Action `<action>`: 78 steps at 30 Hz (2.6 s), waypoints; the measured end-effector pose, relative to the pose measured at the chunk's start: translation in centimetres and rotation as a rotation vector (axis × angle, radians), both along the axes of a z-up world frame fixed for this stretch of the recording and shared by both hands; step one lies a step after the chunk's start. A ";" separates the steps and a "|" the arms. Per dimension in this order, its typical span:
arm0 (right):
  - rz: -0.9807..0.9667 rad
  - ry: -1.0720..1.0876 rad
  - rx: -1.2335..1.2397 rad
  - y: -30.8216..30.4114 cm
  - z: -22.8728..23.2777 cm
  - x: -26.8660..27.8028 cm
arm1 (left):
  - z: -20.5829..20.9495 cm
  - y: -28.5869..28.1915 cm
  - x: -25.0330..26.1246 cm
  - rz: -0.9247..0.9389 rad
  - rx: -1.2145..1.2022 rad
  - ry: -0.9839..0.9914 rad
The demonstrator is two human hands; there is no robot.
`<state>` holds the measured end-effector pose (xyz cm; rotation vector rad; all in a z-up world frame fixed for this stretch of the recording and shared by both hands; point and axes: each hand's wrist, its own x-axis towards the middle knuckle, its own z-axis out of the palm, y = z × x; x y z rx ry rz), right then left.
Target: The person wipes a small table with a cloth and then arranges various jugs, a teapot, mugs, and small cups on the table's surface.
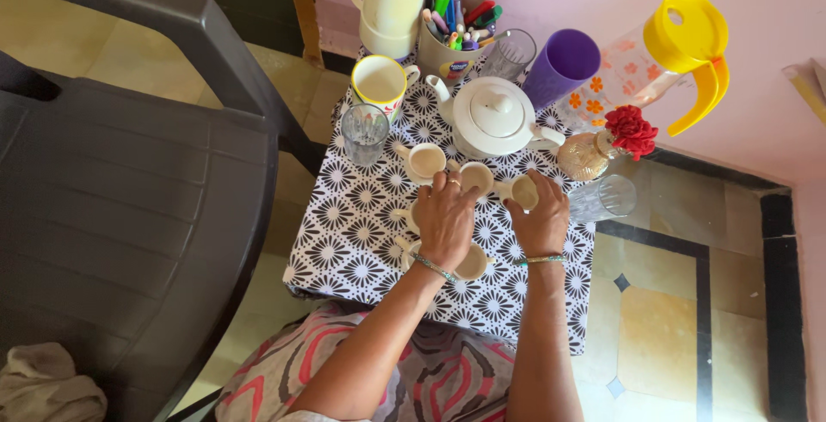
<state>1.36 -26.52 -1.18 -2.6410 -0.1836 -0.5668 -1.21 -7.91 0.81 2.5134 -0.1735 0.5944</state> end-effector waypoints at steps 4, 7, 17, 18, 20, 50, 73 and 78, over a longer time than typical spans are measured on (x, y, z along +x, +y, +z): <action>0.006 -0.002 0.051 0.1 0.2 -0.1 | -0.5 -0.7 0.2 0.065 -0.015 0.057; 0.003 -0.011 0.077 0.3 0.6 -0.2 | -0.6 -1.3 0.3 0.059 -0.031 0.053; -0.005 -0.024 0.099 0.0 0.4 -0.2 | -0.9 -1.8 0.6 0.064 -0.032 -0.040; -0.004 -0.027 0.097 0.0 0.5 -0.1 | -0.8 -1.9 0.6 0.061 -0.044 -0.045; -0.003 -0.034 0.098 0.2 0.6 -0.1 | -0.7 -1.9 0.5 0.057 -0.069 -0.055; 0.187 0.815 -0.131 4.5 7.6 -5.1 | 1.7 8.6 1.9 0.217 -0.414 0.492; 0.216 0.812 -0.028 3.8 6.4 -4.1 | -1.2 6.8 2.0 0.073 -0.208 0.182; 0.222 0.916 -0.263 6.6 7.0 -5.5 | -2.4 6.6 2.2 0.073 -0.246 0.209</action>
